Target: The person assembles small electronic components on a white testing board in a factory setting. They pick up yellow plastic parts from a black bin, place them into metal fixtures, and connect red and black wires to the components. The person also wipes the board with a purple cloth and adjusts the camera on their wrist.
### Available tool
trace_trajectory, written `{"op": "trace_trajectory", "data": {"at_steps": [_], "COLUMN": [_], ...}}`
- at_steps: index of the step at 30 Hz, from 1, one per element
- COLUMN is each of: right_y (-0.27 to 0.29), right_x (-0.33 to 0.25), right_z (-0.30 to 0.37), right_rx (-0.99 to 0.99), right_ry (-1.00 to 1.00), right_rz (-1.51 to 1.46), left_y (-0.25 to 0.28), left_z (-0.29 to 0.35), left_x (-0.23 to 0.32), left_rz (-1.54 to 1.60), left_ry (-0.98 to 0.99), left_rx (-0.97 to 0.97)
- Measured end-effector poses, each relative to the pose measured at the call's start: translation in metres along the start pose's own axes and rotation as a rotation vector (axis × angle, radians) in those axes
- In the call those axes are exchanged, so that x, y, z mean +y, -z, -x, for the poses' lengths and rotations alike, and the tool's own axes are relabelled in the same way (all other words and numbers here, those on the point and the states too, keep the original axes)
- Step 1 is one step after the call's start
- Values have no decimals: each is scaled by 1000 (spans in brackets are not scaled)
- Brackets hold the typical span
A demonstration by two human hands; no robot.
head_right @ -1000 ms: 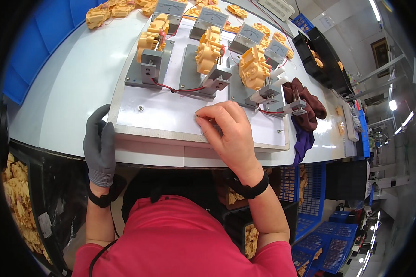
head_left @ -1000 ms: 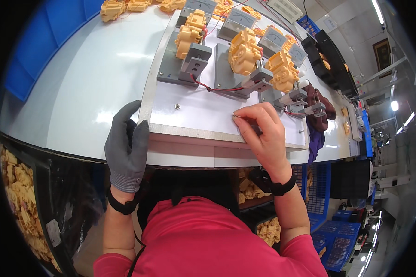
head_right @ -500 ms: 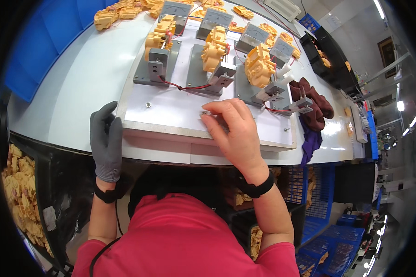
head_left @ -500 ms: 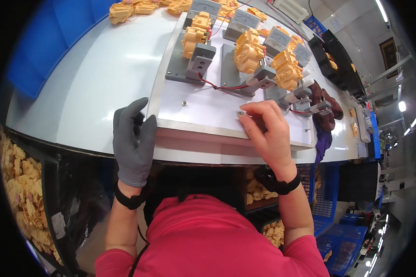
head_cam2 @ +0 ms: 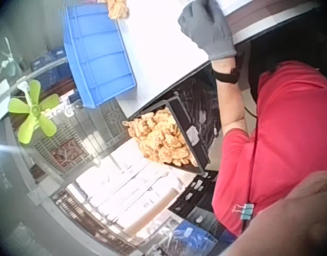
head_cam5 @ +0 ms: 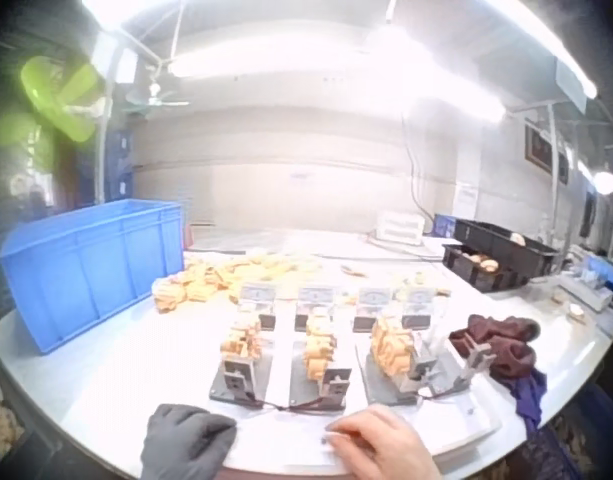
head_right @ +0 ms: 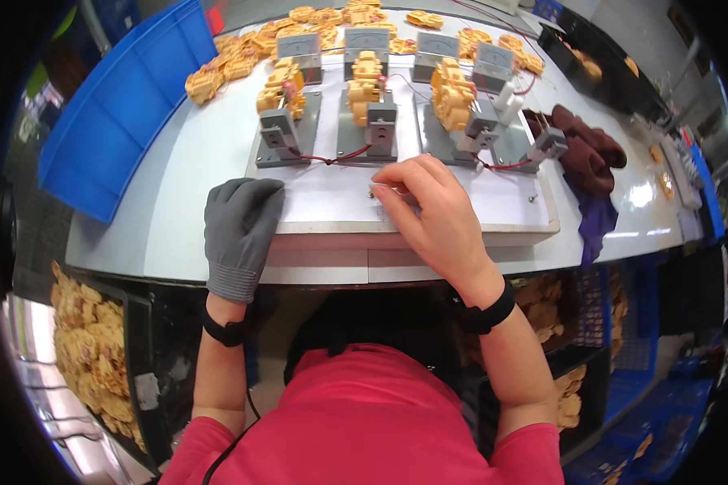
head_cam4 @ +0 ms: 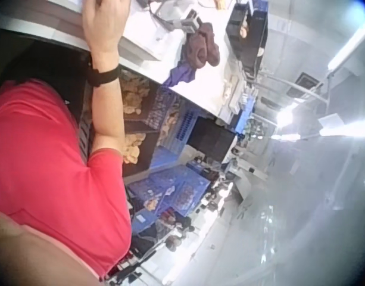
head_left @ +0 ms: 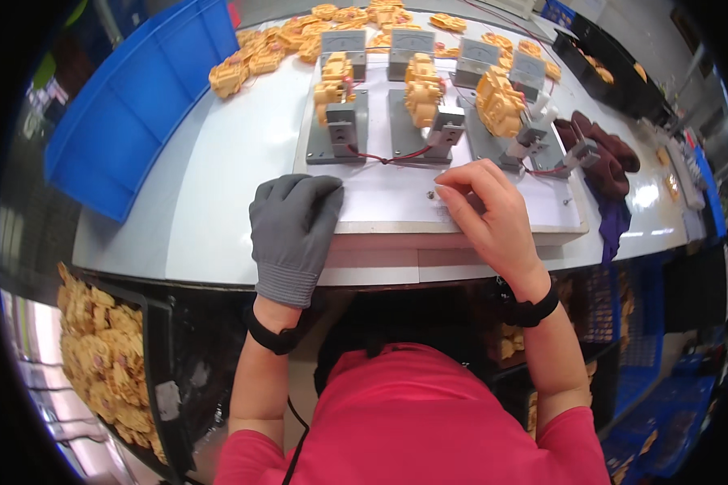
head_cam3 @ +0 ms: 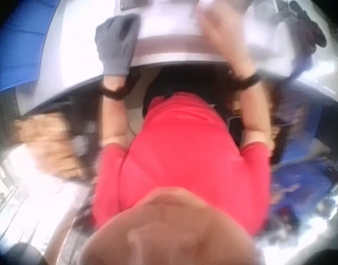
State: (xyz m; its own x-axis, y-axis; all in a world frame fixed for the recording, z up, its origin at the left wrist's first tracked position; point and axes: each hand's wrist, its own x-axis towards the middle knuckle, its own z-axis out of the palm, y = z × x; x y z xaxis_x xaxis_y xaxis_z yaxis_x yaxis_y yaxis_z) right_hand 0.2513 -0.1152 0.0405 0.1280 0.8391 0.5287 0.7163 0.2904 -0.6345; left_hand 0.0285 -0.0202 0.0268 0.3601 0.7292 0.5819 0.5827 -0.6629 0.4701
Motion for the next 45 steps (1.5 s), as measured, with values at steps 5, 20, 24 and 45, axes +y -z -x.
{"op": "trace_trajectory", "data": {"at_steps": [5, 20, 24, 45], "right_y": [-2, -2, 16, 289], "right_x": [5, 17, 15, 145], "right_z": [1, 6, 10, 124], "right_rx": [57, 163, 176, 758], "right_ry": [20, 106, 148, -543], "right_rz": [-51, -157, -266, 184], "left_y": [-2, -3, -9, -10], "left_z": [0, -6, -2, 8], "left_x": [2, 9, -10, -5], "left_rz": [-8, -27, 61, 134], "left_ry": [36, 35, 63, 87], "left_rx": [-27, -69, -86, -44]}}
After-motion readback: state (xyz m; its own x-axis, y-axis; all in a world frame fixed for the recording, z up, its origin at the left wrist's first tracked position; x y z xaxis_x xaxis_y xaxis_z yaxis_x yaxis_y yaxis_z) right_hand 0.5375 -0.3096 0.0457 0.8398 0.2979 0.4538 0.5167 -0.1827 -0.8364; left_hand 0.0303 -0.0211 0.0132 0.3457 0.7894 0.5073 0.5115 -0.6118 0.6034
